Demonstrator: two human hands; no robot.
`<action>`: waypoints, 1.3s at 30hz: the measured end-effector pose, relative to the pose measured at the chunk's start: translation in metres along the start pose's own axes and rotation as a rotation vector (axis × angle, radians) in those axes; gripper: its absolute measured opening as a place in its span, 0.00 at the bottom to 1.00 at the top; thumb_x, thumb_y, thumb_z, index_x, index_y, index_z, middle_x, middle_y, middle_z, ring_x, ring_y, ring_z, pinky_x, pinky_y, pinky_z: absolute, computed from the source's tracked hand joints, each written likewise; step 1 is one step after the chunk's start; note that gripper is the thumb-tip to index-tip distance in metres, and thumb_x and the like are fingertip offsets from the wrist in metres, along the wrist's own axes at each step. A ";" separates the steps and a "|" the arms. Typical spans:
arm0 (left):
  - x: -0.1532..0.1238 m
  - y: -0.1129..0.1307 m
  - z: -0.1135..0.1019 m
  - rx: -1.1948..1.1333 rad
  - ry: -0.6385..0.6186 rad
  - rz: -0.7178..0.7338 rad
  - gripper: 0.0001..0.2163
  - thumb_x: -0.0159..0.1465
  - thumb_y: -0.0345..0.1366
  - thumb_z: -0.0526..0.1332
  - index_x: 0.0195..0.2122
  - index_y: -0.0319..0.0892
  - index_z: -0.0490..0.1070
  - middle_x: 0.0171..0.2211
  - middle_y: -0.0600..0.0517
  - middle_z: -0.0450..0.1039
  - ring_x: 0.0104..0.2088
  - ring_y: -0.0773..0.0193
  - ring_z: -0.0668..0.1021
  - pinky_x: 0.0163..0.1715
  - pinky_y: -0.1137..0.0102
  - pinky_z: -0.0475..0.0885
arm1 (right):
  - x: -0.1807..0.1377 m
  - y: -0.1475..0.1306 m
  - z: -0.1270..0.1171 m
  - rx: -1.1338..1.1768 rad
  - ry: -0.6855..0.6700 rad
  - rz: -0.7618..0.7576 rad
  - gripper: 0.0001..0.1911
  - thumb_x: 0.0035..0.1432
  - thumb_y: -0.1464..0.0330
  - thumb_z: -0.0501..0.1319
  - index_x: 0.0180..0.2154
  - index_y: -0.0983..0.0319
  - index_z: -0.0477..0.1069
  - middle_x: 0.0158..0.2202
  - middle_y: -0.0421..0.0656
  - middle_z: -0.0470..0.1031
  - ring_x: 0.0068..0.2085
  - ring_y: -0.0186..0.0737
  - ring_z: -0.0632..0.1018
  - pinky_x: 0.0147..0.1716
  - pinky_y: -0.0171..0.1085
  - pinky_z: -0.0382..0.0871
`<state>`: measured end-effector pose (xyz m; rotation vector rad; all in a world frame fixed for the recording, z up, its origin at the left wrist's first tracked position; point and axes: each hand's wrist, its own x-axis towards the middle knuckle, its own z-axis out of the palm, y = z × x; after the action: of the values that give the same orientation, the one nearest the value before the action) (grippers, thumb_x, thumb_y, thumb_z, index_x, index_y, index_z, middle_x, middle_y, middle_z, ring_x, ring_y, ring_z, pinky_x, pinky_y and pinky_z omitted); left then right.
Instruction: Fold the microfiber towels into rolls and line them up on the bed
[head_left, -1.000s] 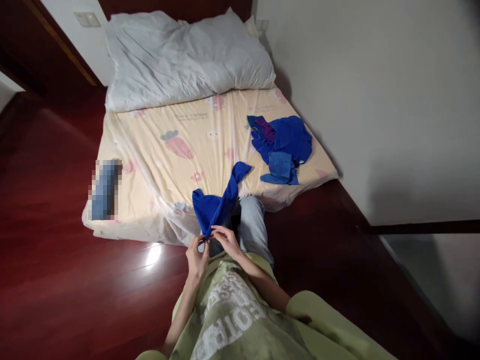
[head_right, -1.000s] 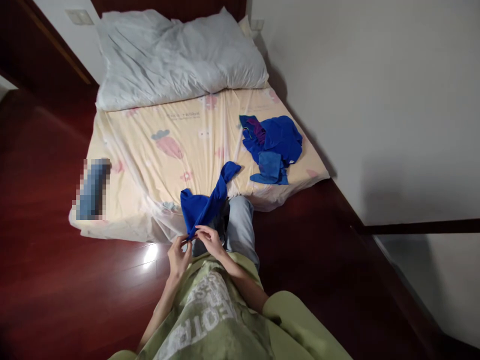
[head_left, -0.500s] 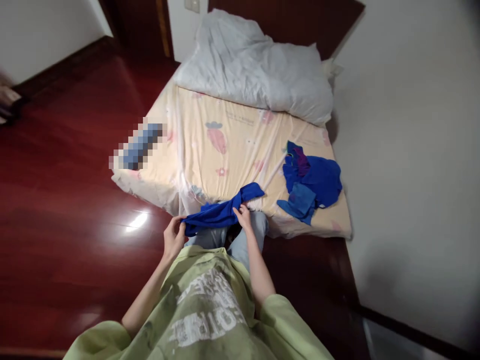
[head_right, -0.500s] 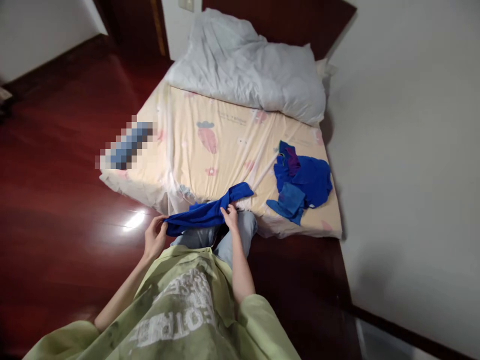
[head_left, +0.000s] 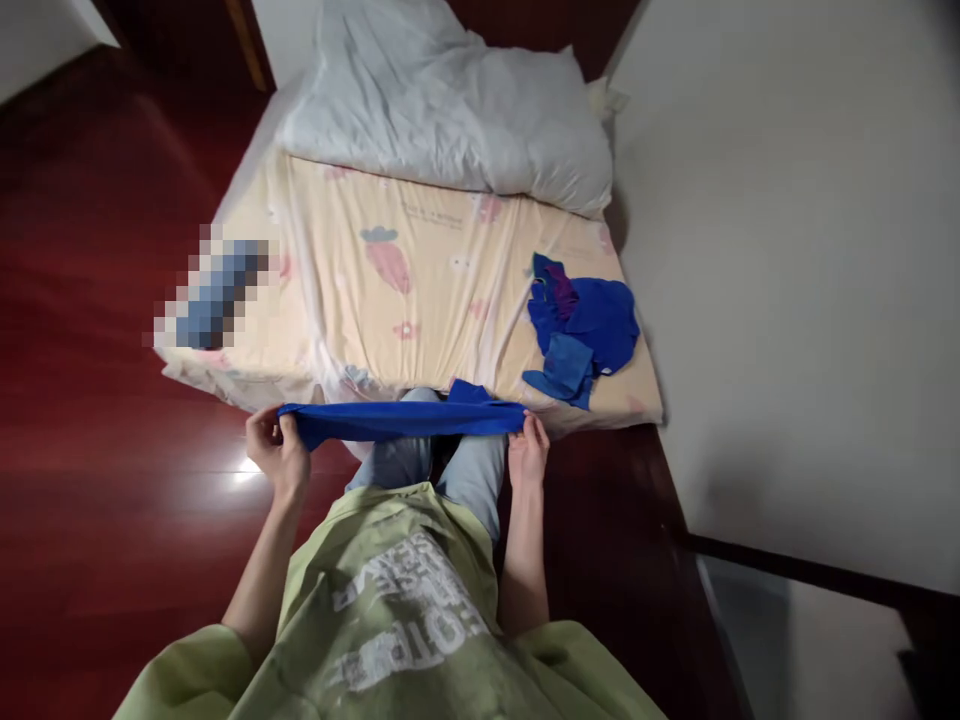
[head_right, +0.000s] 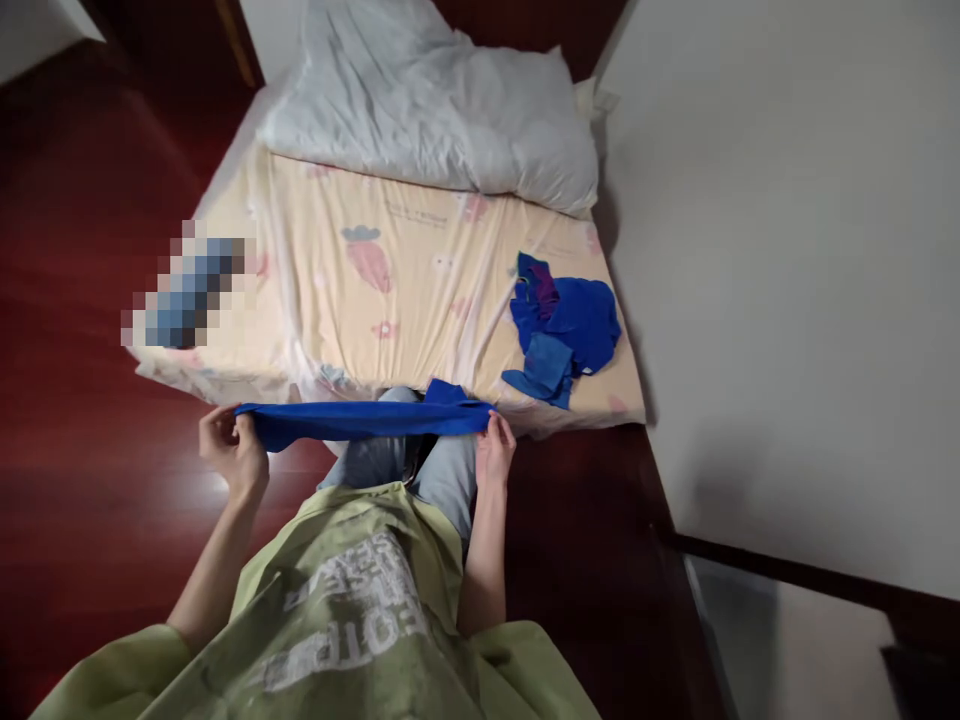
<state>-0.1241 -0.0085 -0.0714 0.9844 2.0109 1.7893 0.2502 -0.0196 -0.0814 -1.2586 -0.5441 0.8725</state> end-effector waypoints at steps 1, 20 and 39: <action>0.002 0.005 0.004 -0.004 -0.009 0.010 0.12 0.64 0.41 0.59 0.44 0.39 0.71 0.39 0.49 0.75 0.40 0.62 0.78 0.41 0.69 0.73 | -0.001 -0.008 -0.003 -0.012 -0.015 -0.046 0.21 0.53 0.55 0.70 0.44 0.61 0.77 0.40 0.45 0.82 0.43 0.43 0.82 0.47 0.45 0.75; 0.012 0.047 0.002 0.348 -0.426 0.238 0.13 0.61 0.43 0.65 0.43 0.42 0.76 0.37 0.50 0.75 0.31 0.65 0.74 0.37 0.70 0.71 | -0.031 -0.085 0.026 -0.528 0.164 -0.835 0.12 0.60 0.63 0.65 0.27 0.60 0.70 0.35 0.44 0.69 0.38 0.41 0.74 0.38 0.42 0.72; -0.075 0.115 0.028 -0.040 -0.991 0.499 0.08 0.70 0.42 0.59 0.43 0.44 0.70 0.39 0.47 0.74 0.38 0.61 0.77 0.38 0.67 0.74 | -0.095 -0.086 0.084 -0.635 -0.700 -0.692 0.26 0.64 0.65 0.66 0.20 0.59 0.55 0.19 0.33 0.54 0.22 0.29 0.58 0.25 0.34 0.56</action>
<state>-0.0170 -0.0346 0.0152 1.9668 1.1492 1.0892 0.1530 -0.0531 0.0320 -1.1523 -1.8037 0.5270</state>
